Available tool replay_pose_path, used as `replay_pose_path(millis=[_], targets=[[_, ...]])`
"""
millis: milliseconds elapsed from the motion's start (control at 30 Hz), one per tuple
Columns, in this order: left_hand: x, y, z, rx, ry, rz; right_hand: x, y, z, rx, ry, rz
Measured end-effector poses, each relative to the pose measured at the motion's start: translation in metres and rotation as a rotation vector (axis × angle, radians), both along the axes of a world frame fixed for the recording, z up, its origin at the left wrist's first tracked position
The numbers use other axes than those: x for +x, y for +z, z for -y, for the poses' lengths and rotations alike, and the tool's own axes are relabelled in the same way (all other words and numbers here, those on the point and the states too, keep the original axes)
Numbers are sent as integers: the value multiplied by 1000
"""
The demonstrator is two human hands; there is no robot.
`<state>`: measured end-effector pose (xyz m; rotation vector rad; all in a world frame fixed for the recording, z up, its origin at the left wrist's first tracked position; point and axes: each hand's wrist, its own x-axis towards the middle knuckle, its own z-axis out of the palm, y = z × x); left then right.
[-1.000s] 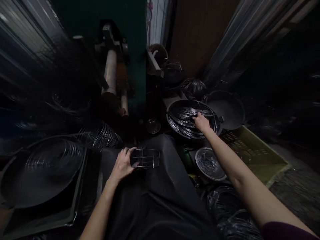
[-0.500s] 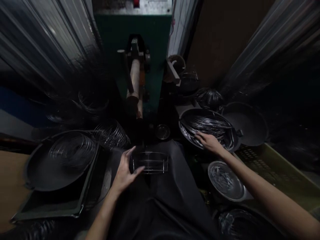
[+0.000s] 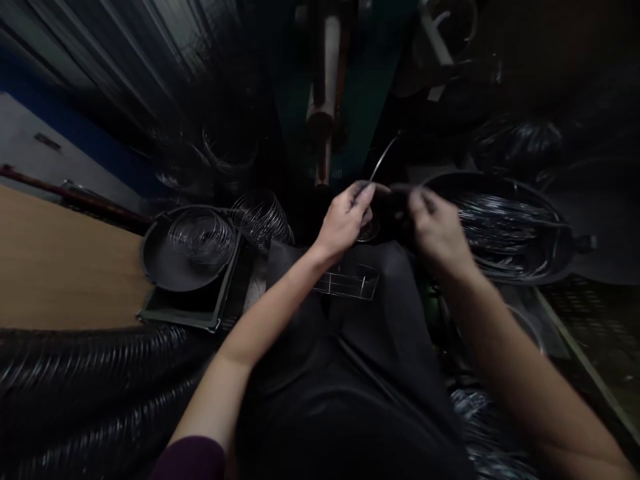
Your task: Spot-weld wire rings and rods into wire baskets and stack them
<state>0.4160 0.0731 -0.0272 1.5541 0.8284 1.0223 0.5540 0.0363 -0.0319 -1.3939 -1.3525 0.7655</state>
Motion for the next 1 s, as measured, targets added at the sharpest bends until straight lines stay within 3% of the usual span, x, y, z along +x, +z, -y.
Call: replay_pose_path(millis=[133,267,333,400,533,600,667,767,1000], targets=[[12,-6,-38,-159,-1,83,-22,-48,25,-91,211,184],[11,-15,-55,-269,-56,43,-38,-66,23,-248,269,24],[-12,-24,-44,-244,-101,-5,-39,-65,16,-303,257,-158],[-47,-39,-21,-119,-128,-116,-35,-62,9,-349,253,-309],[-111,-89,31,133,-136,-531,-29,-63,-4,-456,298,-386],[-122,-113,46,171,-96,-645,-30,-66,-11,-478,271,-378],[-119,-126,49,210,-51,-636,-33,-66,-19,-487,219,-373],[-108,-122,35,317,-20,-546,-36,-58,-32,-504,196,-397],[-102,-79,-19,485,-5,-511,-40,-12,-73,-588,207,-558]])
